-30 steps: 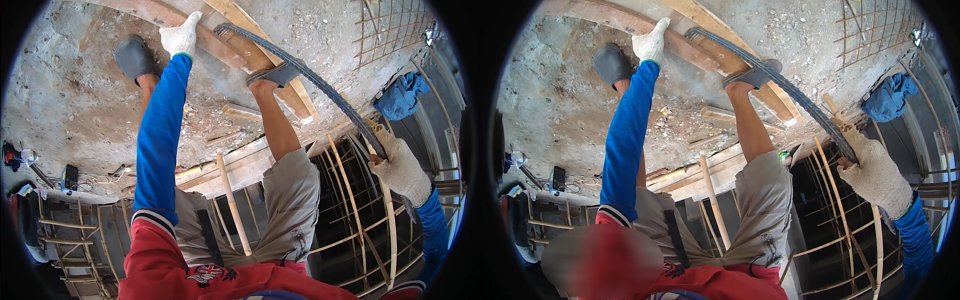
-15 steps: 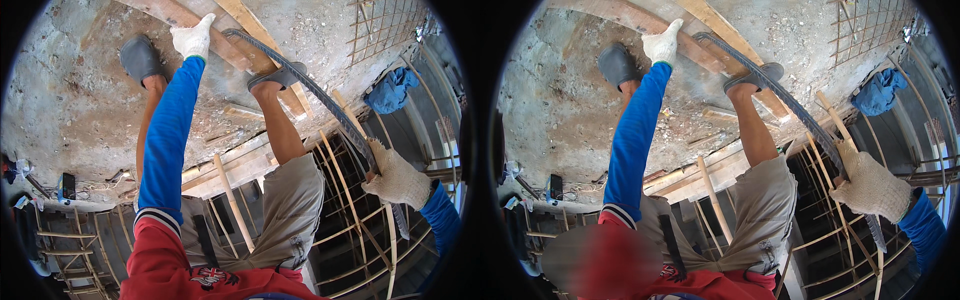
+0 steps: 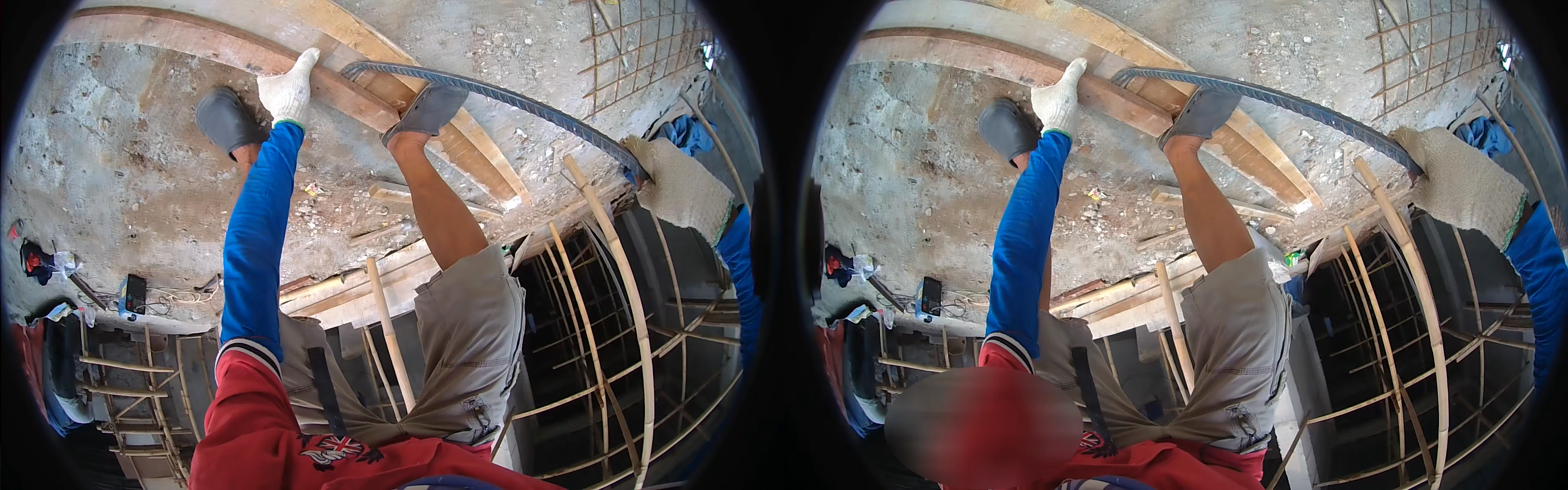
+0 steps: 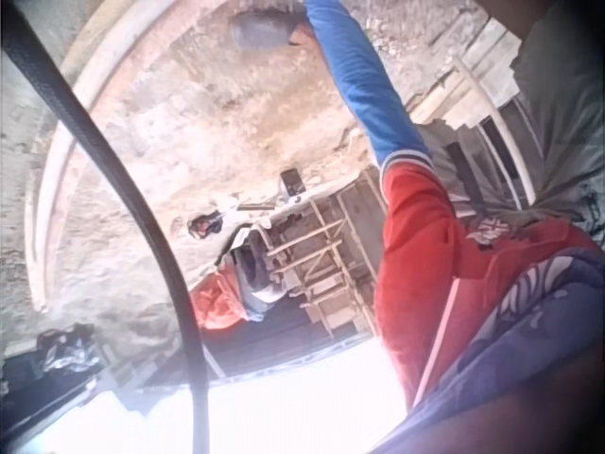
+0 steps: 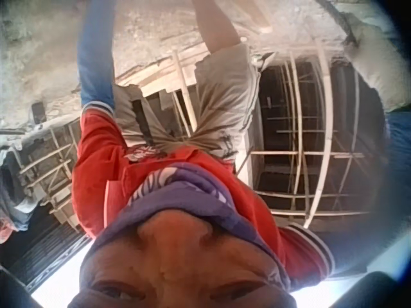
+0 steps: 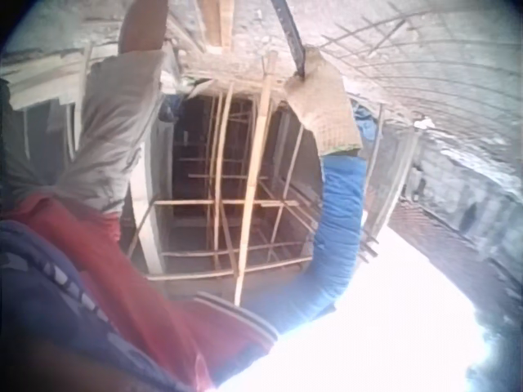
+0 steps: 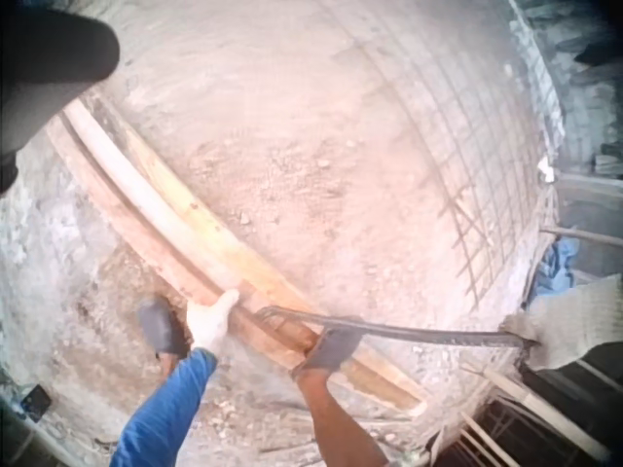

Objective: The person bends a long steel rod by hand using a curved wooden beam as a fulcrum. They repeatedly reposition the rod and apply force to create a curved shape, then place the bent rod aside.

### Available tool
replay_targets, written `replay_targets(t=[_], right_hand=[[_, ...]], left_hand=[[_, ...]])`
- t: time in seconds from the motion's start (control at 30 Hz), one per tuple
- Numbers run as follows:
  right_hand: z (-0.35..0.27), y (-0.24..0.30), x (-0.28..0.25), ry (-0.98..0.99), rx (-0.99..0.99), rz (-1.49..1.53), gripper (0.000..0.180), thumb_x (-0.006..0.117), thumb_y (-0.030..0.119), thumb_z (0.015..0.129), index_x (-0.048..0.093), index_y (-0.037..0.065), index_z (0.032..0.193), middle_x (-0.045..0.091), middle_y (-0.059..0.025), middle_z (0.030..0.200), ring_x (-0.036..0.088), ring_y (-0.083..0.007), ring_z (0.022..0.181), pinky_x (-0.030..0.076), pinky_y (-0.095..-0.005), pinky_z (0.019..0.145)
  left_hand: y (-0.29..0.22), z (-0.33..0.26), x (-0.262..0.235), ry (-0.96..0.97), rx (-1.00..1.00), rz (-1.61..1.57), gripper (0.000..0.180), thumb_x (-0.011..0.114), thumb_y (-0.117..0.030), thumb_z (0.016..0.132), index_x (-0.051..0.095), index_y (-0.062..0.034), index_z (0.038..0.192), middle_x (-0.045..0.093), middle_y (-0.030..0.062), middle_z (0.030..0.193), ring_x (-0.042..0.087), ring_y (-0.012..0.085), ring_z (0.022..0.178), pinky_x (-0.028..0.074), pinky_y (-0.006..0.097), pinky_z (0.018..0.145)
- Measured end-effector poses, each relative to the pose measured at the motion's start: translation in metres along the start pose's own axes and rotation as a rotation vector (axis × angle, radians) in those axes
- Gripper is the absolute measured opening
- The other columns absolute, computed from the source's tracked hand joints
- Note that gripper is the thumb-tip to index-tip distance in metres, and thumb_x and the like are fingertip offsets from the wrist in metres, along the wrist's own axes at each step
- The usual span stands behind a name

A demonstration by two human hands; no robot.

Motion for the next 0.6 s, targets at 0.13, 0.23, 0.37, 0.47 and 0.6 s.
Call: replay_targets(t=[0.13,0.23,0.37,0.47,0.6], right_hand=[[0.024,-0.031,-0.015,-0.026,-0.065,-0.067,0.053,0.066,0.001,0.087,0.058,-0.002,0.14,0.069,-0.0266,0.098,0.071,-0.0415,0.094,0.058,-0.0464,0.083],[0.042,-0.044,-0.035,-0.039,-0.145,-0.141,0.052,0.067,0.0,0.086,0.06,-0.002,0.138,0.069,-0.0272,0.098,0.071,-0.0431,0.095,0.057,-0.047,0.083],[0.059,-0.037,-0.063,-0.079,-0.006,-0.258,0.05,0.068,-0.003,0.081,0.064,-0.002,0.13,0.071,-0.0265,0.092,0.072,-0.0438,0.1,0.058,-0.048,0.083],[0.043,-0.03,-0.052,-0.11,-0.121,-0.244,0.048,0.065,-0.003,0.08,0.064,0.001,0.128,0.071,-0.0274,0.093,0.071,-0.0456,0.096,0.059,-0.0498,0.081],[-0.025,0.047,-0.013,-0.109,-0.023,-0.17,0.048,0.066,0.001,0.083,0.059,-0.003,0.13,0.068,-0.0278,0.087,0.071,-0.0454,0.091,0.058,-0.0518,0.077]], left_hand=[[-0.019,-0.005,0.004,0.01,-0.026,0.061,0.065,0.101,-0.028,0.068,0.071,0.007,0.114,0.075,0.0122,0.109,0.069,0.0201,0.095,0.055,0.036,0.088],[-0.011,-0.008,-0.002,-0.038,-0.025,0.148,0.069,0.101,-0.033,0.068,0.07,0.0085,0.114,0.076,0.0147,0.11,0.07,0.0228,0.097,0.055,0.038,0.09],[-0.01,-0.006,-0.001,-0.1,-0.017,0.313,0.09,0.1,-0.046,0.066,0.063,0.0149,0.121,0.073,0.0237,0.117,0.069,0.0299,0.108,0.053,0.04,0.097],[0.005,-0.002,-0.007,-0.178,-0.058,0.434,0.106,0.1,-0.051,0.062,0.056,0.0185,0.128,0.07,0.0277,0.123,0.068,0.0335,0.116,0.052,0.04,0.103],[-0.014,0.002,-0.003,-0.251,-0.114,0.385,0.116,0.1,-0.049,0.062,0.046,0.0185,0.139,0.063,0.0302,0.136,0.064,0.0372,0.125,0.05,0.04,0.108]])
Point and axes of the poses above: each hand's wrist, its own z-axis towards the middle knuckle, its own x-axis out of the palm, y = z × x, the point moved 5 cm from there along z, towards the middle knuckle
